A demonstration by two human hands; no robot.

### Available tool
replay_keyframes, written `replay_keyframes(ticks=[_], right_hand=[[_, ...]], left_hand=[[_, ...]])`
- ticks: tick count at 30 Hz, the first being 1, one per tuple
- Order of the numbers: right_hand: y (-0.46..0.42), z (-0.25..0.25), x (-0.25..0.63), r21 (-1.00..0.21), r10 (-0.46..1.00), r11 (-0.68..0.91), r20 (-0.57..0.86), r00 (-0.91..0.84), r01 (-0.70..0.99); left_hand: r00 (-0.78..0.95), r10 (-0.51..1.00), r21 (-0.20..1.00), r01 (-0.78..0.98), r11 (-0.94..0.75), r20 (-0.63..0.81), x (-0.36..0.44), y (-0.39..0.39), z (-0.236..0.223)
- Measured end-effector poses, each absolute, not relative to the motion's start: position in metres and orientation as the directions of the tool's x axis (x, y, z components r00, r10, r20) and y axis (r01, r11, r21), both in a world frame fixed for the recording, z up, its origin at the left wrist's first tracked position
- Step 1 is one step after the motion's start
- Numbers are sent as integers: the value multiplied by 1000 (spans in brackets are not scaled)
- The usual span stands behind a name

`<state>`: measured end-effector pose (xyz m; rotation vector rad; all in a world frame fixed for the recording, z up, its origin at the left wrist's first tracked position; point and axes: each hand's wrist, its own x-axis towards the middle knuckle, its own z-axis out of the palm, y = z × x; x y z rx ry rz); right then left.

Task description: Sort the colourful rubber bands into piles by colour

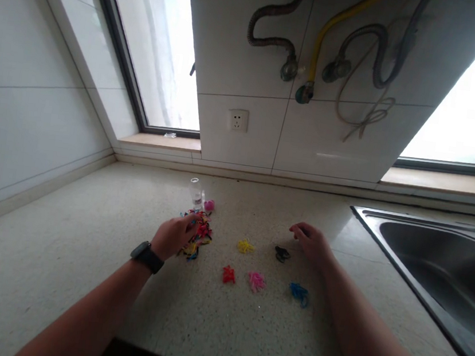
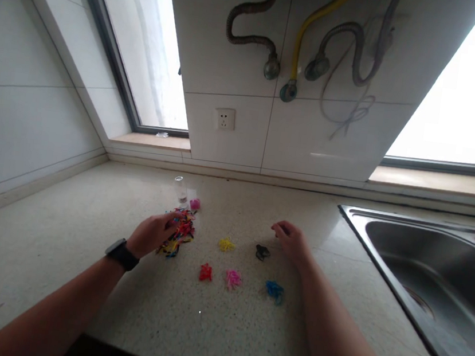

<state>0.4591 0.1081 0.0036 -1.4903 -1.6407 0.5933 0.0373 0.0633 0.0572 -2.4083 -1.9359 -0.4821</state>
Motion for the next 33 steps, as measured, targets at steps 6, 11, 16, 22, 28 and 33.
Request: replay_keyframes(ticks=[6,11,16,22,28,33], right_hand=[[107,6,457,-804,970,178,240,37,567],[109,3,458,-796,971,189,240,13,574],[110,2,458,-792,972,192,236,1,580],[109,3,457,-784,972,182,233,10,593],[107,5,455,-785,974,178,226,6,594],[109,3,456,-777,973,183,231,1,603]], left_hand=[[195,959,120,968,-223,205,29,72,47],[242,951,108,958,-265,194,26,72,45],[252,944,97,956,-277,212,26,72,44],[254,941,94,955,-280,225,29,71,43],[239,943,95,959,-266,233,31,71,41],[245,941,83,959,-270,235,30,72,42]])
